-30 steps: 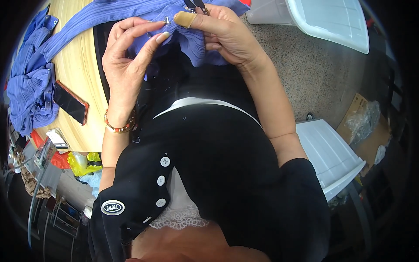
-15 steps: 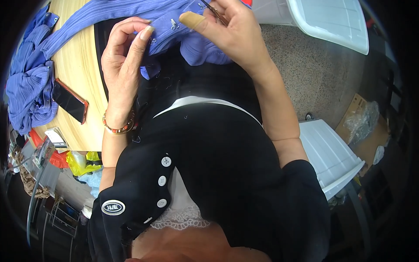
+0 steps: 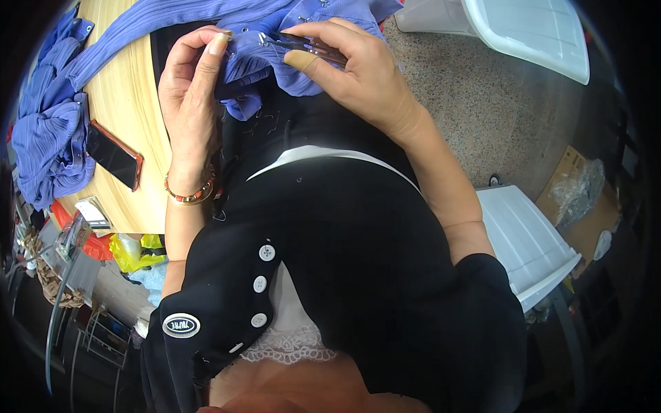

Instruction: Trimming threads and excess material from purple fabric pieces using small snips.

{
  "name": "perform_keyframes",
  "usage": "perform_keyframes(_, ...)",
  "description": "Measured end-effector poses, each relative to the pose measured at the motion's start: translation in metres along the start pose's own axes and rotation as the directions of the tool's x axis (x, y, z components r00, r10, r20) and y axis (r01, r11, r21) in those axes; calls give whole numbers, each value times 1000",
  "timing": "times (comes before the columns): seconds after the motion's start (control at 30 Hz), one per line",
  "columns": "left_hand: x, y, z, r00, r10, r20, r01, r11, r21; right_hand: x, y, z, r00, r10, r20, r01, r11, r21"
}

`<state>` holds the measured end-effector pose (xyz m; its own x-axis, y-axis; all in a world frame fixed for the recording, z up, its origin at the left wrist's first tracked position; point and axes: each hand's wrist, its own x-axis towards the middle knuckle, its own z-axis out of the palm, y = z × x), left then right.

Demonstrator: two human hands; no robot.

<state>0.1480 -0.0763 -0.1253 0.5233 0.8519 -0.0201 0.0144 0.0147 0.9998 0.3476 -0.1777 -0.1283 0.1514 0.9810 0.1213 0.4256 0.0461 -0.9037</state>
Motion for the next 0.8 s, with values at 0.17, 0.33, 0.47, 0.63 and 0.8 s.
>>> perform_keyframes(0.17,-6,-9,-3,981,-160,-107,147,982,-122,-1,10,9,1000,19,-11,-18,996,86)
perform_keyframes(0.33,-19,-20,-23,867,-484,120,499,847,-184,-8,12,9,997,61,43,-62,998,31)
perform_keyframes(0.47,-24,-20,-23,883,-456,112,469,847,-248,-12,13,9,993,50,111,-44,997,-60)
perform_keyframes(0.63,-24,-22,-24,891,-419,174,453,844,-287,-12,13,9,995,35,92,-32,999,-27)
perform_keyframes(0.8,-28,-18,-25,905,-402,140,426,862,-277,-12,4,12,991,-15,135,19,999,-33)
